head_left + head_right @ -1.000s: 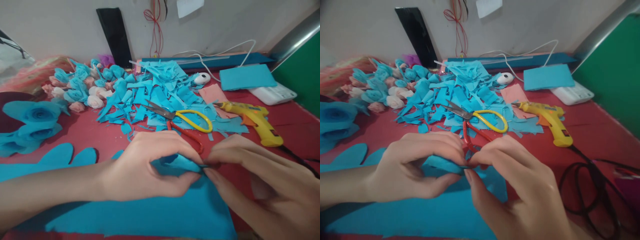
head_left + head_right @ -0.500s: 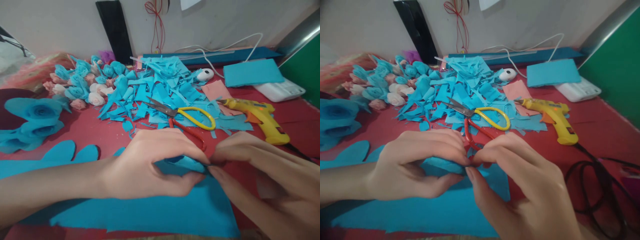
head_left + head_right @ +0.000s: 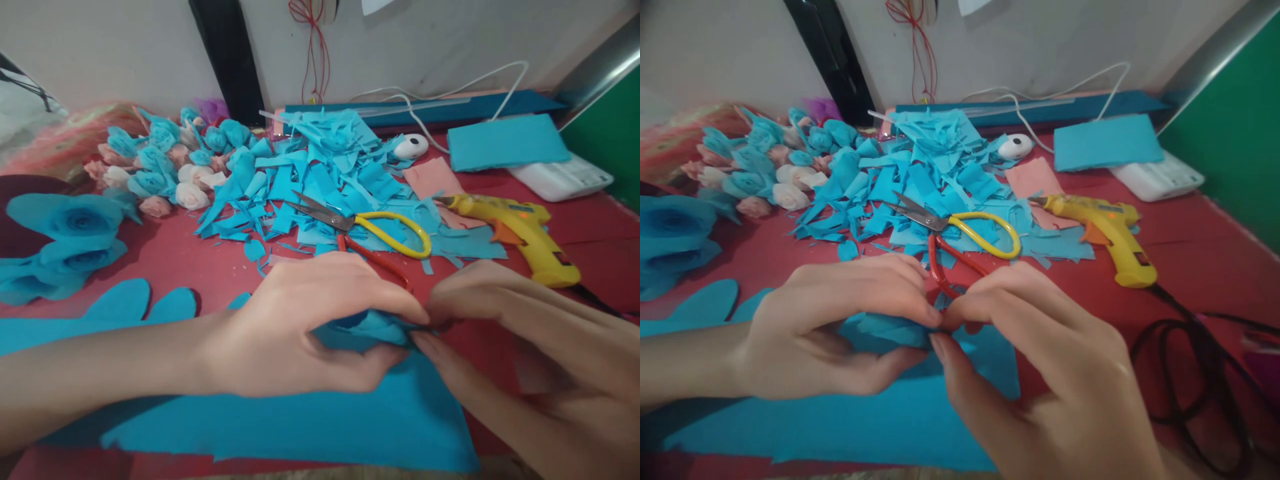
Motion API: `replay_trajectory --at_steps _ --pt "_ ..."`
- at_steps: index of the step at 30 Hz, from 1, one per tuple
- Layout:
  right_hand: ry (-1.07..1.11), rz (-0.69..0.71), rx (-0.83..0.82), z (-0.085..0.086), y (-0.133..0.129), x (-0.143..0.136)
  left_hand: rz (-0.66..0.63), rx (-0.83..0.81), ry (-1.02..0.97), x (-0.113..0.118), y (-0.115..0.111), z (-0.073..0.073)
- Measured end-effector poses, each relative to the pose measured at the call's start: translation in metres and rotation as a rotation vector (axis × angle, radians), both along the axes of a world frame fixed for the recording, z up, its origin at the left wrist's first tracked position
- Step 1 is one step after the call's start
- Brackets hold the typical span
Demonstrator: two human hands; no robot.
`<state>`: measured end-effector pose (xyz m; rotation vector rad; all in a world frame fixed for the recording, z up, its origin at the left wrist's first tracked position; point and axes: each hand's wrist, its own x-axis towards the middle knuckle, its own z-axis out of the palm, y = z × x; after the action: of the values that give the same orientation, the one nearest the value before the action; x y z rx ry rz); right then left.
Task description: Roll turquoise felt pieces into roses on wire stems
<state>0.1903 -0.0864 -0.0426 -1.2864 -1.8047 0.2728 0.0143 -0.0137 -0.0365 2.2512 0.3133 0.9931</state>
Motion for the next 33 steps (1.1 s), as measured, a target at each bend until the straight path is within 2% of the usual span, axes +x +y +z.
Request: replay_trajectory --at_steps 7,18,24,33 --pt "0.010 0.031 -0.003 -0.001 0.002 0.000 -0.006 0.081 0.001 0.000 0.001 -0.001" --pt "0.010 0.018 -0.112 -0.001 0.004 -0.001 -0.021 0.134 0.052 -0.001 0.001 -0.001" --pt "0.023 0.076 -0.159 0.006 0.005 0.002 0.063 0.094 0.109 0.001 -0.003 0.002" --pt "0.053 0.068 -0.179 0.008 0.005 -0.002 0.043 0.039 0.048 0.001 -0.002 0.002"
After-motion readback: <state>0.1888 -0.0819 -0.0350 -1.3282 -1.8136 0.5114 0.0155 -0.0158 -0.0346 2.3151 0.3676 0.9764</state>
